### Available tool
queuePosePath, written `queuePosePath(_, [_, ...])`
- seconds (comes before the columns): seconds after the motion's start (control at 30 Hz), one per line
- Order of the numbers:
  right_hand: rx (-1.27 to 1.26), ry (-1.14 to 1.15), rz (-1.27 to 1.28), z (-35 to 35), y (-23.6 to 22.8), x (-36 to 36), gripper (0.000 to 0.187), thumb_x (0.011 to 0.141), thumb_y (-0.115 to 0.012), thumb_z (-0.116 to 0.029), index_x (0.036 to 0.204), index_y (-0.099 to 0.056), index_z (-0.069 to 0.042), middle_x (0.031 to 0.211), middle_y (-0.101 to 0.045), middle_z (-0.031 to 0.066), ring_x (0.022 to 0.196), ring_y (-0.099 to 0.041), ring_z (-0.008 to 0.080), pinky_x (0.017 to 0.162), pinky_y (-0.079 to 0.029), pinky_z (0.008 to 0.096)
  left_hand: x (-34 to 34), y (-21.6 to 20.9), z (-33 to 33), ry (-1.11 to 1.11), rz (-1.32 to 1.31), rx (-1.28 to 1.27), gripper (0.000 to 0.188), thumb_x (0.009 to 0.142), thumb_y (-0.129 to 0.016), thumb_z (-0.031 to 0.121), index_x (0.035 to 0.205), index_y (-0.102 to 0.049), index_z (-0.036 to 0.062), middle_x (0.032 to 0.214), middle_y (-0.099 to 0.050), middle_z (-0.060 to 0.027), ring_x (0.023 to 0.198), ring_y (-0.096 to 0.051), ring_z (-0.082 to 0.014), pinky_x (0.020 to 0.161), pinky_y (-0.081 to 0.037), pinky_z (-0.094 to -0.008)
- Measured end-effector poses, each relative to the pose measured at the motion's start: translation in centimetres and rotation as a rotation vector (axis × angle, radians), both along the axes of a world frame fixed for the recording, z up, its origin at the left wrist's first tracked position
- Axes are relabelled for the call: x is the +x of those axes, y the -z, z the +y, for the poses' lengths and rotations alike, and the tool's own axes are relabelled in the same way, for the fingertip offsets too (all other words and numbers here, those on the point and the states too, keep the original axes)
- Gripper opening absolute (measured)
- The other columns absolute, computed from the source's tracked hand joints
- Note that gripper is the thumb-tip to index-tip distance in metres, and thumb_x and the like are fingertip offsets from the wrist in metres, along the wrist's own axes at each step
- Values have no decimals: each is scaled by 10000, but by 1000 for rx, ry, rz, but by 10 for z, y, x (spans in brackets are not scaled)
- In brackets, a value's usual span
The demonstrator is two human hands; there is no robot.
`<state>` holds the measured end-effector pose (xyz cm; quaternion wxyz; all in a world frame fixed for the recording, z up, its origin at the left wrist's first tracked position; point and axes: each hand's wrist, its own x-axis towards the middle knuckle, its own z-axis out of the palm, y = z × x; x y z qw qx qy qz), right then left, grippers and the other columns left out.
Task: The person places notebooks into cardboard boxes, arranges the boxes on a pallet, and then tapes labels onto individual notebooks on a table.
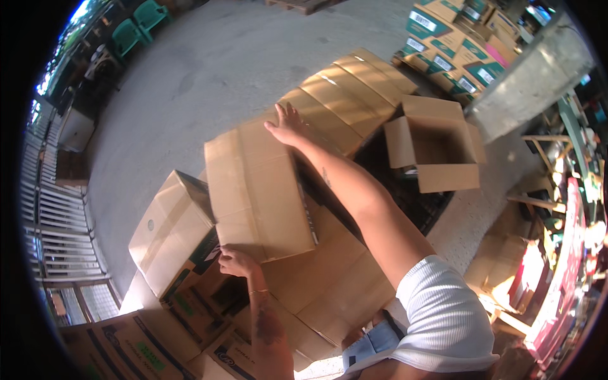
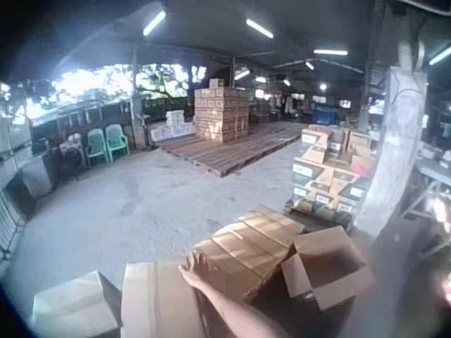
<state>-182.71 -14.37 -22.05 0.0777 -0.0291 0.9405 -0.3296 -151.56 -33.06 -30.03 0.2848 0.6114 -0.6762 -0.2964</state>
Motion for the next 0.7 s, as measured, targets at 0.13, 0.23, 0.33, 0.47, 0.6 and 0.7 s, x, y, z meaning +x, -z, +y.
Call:
queuePosePath(0.13, [38, -127, 10, -26, 13, -33, 892, 904, -531, -603, 1579, -158, -156, 1655, -94, 95, 1523, -106, 284, 1188, -205, 575, 6, -2, 4, 147, -67, -49, 495, 1020, -466, 448, 1050, -608, -25, 1076, -529, -213, 974, -557, -395, 824, -466, -484])
queuePosePath(0.23, [130, -236, -21, -42, 15, -35, 893, 873, -558, -608, 1545, -263, -100, 1627, -197, 129, 1507, -184, 287, 1195, -210, 547, 8, -8, -4, 119, -98, -49, 489, 1024, -453, 453, 1058, -590, -15, 1077, -527, -208, 974, -559, -390, 819, -461, -484])
queuePosePath(0.33, [194, -259, -6, -16, 27, -48, 869, 838, -587, -605, 1474, -390, -47, 1559, -348, 158, 1468, -290, 303, 1184, -252, 515, -2, -11, 16, 153, -79, -9, 489, 1021, -449, 464, 1058, -579, -6, 1081, -525, -211, 985, -557, -401, 829, -461, -494])
queuePosePath(0.47, [327, -215, 143, -28, 7, -21, 766, 792, -634, -567, 1364, -493, -78, 1417, -518, 123, 1339, -459, 270, 1066, -375, 498, 11, -10, -6, 164, -136, -27, 480, 1011, -460, 475, 1060, -576, 13, 1078, -534, -216, 992, -565, -414, 833, -464, -499])
queuePosePath(0.6, [335, -202, 178, 5, 6, 1, 799, 806, -632, -591, 1359, -487, -33, 1415, -513, 161, 1346, -443, 343, 1086, -363, 512, 16, -11, -5, 209, -129, -17, 469, 1008, -479, 461, 1037, -587, 6, 1044, -560, -205, 960, -577, -409, 837, -463, -501])
queuePosePath(0.7, [338, -159, 280, 52, 15, 37, 778, 805, -637, -605, 1300, -515, -16, 1335, -569, 174, 1300, -475, 363, 1044, -396, 523, 16, -11, -44, 392, -171, -80, 486, 996, -512, 461, 960, -606, -15, 955, -585, -193, 930, -587, -406, 828, -466, -496])
